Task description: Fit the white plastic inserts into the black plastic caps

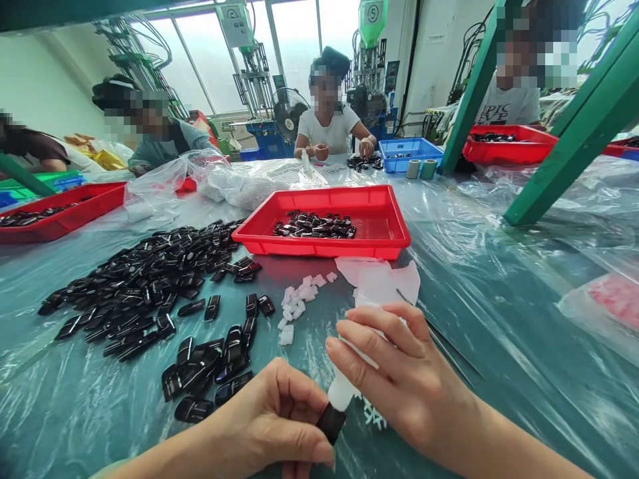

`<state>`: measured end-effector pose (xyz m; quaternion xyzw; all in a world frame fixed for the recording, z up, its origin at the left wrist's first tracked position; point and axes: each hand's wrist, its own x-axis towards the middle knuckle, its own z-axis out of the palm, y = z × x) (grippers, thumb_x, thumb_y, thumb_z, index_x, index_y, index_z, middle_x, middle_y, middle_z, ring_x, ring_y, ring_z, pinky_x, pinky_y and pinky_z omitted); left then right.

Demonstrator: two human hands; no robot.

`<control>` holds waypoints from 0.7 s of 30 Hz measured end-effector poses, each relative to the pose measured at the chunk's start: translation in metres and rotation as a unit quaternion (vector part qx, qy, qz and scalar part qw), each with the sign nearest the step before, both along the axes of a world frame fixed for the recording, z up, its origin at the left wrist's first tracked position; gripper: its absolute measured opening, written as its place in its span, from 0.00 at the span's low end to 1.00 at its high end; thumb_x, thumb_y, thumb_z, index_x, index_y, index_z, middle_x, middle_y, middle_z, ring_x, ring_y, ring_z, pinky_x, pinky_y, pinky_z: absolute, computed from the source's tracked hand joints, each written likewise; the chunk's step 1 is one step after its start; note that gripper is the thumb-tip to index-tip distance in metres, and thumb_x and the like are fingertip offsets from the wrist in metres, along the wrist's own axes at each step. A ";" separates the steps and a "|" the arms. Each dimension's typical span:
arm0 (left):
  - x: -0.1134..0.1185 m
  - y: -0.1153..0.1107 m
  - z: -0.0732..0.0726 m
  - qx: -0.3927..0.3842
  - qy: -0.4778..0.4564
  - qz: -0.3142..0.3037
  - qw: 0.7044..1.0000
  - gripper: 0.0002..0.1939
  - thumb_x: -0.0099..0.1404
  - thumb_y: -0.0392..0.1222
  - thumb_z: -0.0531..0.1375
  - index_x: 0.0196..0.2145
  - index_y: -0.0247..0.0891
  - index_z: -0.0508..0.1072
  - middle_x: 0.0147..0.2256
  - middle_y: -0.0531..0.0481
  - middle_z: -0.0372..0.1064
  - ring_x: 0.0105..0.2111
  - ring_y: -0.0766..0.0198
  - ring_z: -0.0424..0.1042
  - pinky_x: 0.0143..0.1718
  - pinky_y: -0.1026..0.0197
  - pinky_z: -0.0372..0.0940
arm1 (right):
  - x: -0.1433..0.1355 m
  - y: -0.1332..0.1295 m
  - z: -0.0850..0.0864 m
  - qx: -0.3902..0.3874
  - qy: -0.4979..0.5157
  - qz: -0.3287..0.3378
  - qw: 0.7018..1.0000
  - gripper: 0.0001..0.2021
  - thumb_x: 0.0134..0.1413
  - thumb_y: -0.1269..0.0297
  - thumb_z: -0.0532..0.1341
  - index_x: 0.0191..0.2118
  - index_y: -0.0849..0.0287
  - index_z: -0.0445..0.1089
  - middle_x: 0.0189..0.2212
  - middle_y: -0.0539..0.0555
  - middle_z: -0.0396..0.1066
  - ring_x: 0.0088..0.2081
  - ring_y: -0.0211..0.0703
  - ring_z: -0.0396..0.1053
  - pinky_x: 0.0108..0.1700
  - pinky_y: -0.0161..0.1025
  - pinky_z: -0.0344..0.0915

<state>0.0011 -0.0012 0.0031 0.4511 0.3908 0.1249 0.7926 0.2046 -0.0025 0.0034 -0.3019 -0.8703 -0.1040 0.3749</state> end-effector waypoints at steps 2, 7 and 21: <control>0.000 0.000 0.000 0.002 -0.003 0.003 1.000 0.10 0.46 0.40 0.66 0.21 0.28 0.73 0.14 0.54 0.63 0.14 0.73 0.64 0.15 0.73 0.60 | 0.001 0.001 0.001 -0.014 0.001 0.007 1.000 0.14 0.62 0.73 0.48 0.46 0.64 0.68 0.43 0.59 0.70 0.50 0.51 0.60 0.48 0.52 0.56; 0.000 0.001 0.000 -0.008 -0.006 0.007 1.000 0.10 0.45 0.40 0.67 0.20 0.29 0.73 0.15 0.54 0.64 0.14 0.72 0.65 0.16 0.72 0.61 | 0.000 0.003 0.001 -0.040 0.027 0.007 0.999 0.15 0.58 0.80 0.50 0.44 0.60 0.68 0.41 0.56 0.71 0.49 0.47 0.62 0.47 0.48 0.59; 0.000 0.003 0.002 -0.007 -0.023 0.004 1.000 0.07 0.48 0.37 0.65 0.22 0.28 0.75 0.14 0.54 0.64 0.11 0.74 0.63 0.14 0.73 0.60 | 0.006 0.005 0.003 -0.041 -0.002 0.025 0.999 0.13 0.61 0.74 0.49 0.45 0.58 0.67 0.43 0.56 0.70 0.50 0.48 0.61 0.49 0.50 0.57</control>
